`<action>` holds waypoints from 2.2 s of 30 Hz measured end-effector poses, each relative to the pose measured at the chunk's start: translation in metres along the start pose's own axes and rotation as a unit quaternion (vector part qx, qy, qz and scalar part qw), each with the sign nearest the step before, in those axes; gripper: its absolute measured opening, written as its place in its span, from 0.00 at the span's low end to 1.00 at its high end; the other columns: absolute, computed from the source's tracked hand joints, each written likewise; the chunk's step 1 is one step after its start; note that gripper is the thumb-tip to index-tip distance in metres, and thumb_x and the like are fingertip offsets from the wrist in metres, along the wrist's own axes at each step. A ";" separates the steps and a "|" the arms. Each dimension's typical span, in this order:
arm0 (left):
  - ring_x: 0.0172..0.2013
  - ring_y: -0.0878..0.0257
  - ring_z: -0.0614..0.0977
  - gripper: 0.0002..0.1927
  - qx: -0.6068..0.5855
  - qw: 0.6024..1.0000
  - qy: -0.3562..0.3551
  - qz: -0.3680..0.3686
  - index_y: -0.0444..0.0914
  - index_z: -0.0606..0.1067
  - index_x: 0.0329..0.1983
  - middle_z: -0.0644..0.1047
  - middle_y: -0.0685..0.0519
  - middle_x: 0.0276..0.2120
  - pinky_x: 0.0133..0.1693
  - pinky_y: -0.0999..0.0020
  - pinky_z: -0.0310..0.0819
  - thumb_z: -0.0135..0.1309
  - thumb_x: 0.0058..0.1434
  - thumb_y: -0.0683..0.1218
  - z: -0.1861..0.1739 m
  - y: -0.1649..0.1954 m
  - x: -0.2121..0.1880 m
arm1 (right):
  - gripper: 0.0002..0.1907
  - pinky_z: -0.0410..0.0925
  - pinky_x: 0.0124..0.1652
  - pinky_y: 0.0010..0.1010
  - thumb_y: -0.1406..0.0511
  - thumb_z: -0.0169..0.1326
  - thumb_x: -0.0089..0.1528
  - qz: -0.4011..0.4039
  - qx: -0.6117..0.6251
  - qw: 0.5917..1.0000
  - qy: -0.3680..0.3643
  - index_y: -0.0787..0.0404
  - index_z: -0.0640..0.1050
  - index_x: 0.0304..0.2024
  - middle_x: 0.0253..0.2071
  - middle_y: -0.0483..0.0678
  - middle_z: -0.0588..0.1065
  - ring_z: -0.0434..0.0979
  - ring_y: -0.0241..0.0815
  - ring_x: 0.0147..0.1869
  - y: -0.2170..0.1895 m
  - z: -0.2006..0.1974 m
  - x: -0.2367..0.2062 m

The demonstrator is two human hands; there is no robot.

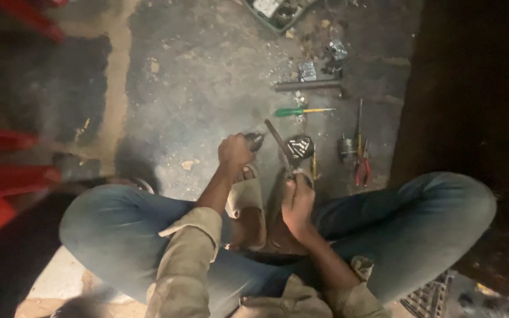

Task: The person sits on the floor and uses a screwdriver and hammer to work on small metal parts. They pry and tap components, separate a cylindrical part, and repeatedly hammer a small metal piece on the floor.

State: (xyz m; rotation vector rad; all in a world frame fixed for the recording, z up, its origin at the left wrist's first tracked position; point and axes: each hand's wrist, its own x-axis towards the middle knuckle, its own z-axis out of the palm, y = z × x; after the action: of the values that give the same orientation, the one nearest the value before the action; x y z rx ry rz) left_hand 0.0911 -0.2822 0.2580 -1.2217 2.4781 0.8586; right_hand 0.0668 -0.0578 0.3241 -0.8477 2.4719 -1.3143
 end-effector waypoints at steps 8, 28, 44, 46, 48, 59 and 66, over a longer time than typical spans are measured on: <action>0.48 0.44 0.83 0.26 -0.023 0.999 -0.013 -0.039 0.37 0.81 0.42 0.82 0.40 0.44 0.49 0.53 0.79 0.71 0.42 0.54 -0.006 0.001 -0.003 | 0.16 0.67 0.35 0.53 0.62 0.45 0.71 -0.014 -0.039 0.998 0.048 0.70 0.75 0.40 0.33 0.65 0.74 0.75 0.70 0.35 0.009 0.006 0.002; 0.47 0.45 0.84 0.27 -0.054 0.996 -0.035 -0.066 0.39 0.83 0.41 0.82 0.40 0.43 0.49 0.54 0.79 0.68 0.43 0.60 0.025 -0.009 0.008 | 0.18 0.65 0.34 0.46 0.61 0.42 0.73 -0.197 -0.115 0.970 0.083 0.60 0.80 0.37 0.27 0.58 0.73 0.73 0.57 0.32 0.048 0.032 -0.012; 0.49 0.44 0.83 0.24 -0.047 0.995 -0.033 -0.087 0.39 0.81 0.43 0.81 0.40 0.44 0.50 0.54 0.79 0.69 0.43 0.53 0.026 -0.015 0.011 | 0.22 0.66 0.38 0.40 0.57 0.46 0.77 -0.028 -0.090 0.990 0.103 0.71 0.75 0.41 0.36 0.63 0.74 0.74 0.56 0.36 0.106 0.072 -0.010; 0.47 0.43 0.83 0.22 -0.022 0.999 0.008 -0.040 0.38 0.81 0.41 0.82 0.40 0.43 0.49 0.53 0.79 0.68 0.46 0.53 0.027 -0.016 0.009 | 0.20 0.65 0.37 0.37 0.57 0.44 0.74 0.019 0.021 0.995 0.094 0.69 0.76 0.40 0.33 0.59 0.76 0.76 0.43 0.35 0.100 0.063 -0.006; 0.46 0.43 0.84 0.22 -0.018 0.999 0.017 -0.034 0.38 0.81 0.41 0.82 0.41 0.43 0.48 0.52 0.79 0.68 0.46 0.53 0.027 -0.019 0.008 | 0.22 0.60 0.34 0.38 0.58 0.43 0.75 0.033 0.109 0.991 0.076 0.68 0.68 0.33 0.29 0.55 0.64 0.64 0.44 0.33 0.083 0.047 -0.007; 0.47 0.44 0.84 0.26 0.007 0.999 -0.014 -0.033 0.39 0.78 0.46 0.82 0.41 0.44 0.49 0.53 0.80 0.68 0.44 0.52 0.031 -0.016 0.010 | 0.23 0.58 0.61 0.61 0.60 0.39 0.77 -0.060 -0.015 0.998 -0.013 0.68 0.72 0.32 0.30 0.65 0.66 0.65 0.69 0.39 0.091 0.071 -0.021; 0.45 0.41 0.82 0.26 -0.053 0.995 0.082 0.019 0.41 0.72 0.52 0.79 0.43 0.47 0.46 0.47 0.76 0.64 0.50 0.48 0.045 -0.030 0.013 | 0.23 0.66 0.43 0.52 0.56 0.43 0.71 0.212 0.077 0.973 0.045 0.71 0.76 0.41 0.33 0.66 0.74 0.72 0.67 0.37 0.116 0.075 -0.011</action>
State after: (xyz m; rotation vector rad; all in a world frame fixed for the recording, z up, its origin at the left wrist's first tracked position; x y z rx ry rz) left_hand 0.1050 -0.2778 0.2044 -1.3335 2.6212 0.9472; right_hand 0.0634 -0.0528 0.1857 -0.2083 2.3937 -1.3796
